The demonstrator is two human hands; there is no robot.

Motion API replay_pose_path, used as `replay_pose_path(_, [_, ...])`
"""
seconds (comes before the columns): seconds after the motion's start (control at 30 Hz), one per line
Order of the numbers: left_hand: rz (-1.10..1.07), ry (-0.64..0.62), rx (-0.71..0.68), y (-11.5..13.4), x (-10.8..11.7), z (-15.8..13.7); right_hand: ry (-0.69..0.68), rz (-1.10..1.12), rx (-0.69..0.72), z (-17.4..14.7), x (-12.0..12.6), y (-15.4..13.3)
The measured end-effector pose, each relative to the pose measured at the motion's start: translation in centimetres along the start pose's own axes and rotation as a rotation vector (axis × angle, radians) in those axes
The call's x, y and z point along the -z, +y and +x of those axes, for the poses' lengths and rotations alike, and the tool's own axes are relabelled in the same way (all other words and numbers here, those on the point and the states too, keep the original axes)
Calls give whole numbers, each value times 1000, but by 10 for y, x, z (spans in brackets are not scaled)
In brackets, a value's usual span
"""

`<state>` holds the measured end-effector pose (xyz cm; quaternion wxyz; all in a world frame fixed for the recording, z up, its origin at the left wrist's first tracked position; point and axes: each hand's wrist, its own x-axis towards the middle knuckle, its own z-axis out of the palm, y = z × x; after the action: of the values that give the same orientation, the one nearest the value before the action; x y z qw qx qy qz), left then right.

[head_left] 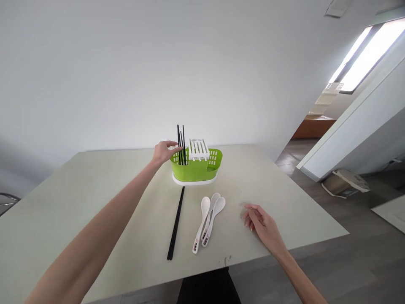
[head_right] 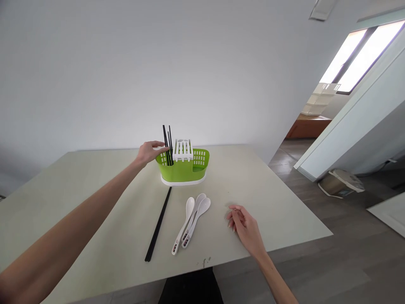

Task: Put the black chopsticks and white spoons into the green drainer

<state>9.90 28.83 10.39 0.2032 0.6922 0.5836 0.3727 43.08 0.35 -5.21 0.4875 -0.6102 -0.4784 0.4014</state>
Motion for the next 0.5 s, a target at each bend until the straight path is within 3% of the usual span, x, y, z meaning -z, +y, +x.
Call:
replay_pose_path(0.13, [-19,201,-56,-5,20,-26,-5,9,7,1,0,4])
replay_pose_path(0.23, [53,325,-49,-18,27,-72,-7,13,17,1,0,6])
replay_pose_path(0.27, [103,271,-42,-24,26,-92,-8,12,18,1,1,7])
replay_pose_path(0.37, [270,-124,-44,-33,14,-156,-5,10,13,1,1,7])
replay_pose_path(0.5, [554,-380,3,-22,-3,-217,-8,4,7,-1,2,6])
